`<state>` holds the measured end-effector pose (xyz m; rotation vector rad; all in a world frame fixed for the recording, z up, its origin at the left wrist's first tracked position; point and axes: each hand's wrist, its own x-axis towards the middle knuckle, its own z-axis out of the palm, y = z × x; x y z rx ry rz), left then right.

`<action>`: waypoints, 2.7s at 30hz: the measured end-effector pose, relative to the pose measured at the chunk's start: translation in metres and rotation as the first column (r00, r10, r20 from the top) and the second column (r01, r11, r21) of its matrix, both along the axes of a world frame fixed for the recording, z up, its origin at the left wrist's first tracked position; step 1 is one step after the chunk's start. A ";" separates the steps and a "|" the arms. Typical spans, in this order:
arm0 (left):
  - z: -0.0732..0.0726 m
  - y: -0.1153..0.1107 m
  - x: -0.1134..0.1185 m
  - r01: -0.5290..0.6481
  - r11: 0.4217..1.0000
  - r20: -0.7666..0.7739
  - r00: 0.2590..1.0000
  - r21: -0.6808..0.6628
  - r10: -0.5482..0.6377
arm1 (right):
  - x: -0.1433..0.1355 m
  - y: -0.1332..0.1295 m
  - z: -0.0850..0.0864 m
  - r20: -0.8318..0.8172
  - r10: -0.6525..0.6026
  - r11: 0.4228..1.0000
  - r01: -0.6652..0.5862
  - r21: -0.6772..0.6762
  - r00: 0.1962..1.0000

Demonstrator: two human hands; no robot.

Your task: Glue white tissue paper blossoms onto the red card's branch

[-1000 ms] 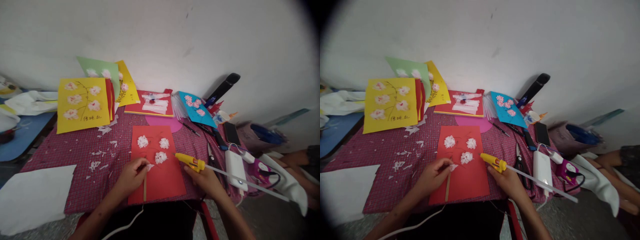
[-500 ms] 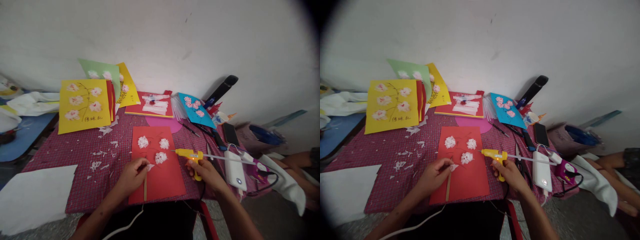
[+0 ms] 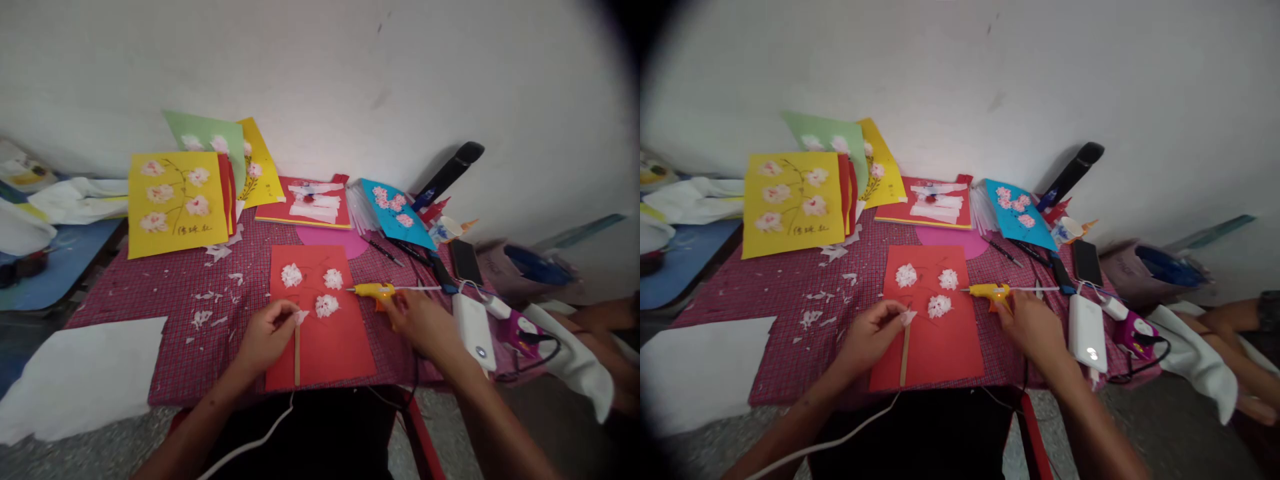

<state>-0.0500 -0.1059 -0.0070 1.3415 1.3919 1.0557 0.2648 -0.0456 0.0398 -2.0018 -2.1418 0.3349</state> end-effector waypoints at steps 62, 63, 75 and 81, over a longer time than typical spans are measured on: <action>0.005 -0.008 0.027 0.003 0.972 0.351 0.933 -0.234 0.081 | -0.090 -0.107 -0.039 -0.752 0.382 0.914 -0.098 0.394 0.537; 0.006 -0.009 0.026 0.015 0.972 0.330 0.942 -0.234 0.065 | -0.091 -0.107 -0.041 -0.794 0.328 0.934 -0.049 0.354 0.513; 0.011 -0.020 0.024 0.213 0.962 0.005 0.976 -0.170 -0.215 | -0.088 -0.104 -0.060 -0.910 -0.341 0.929 0.062 -0.364 -0.236; 0.014 -0.014 0.030 0.291 0.947 -0.052 0.953 -0.135 -0.300 | -0.078 -0.110 -0.055 -0.919 -0.343 0.937 -0.004 -0.349 -0.197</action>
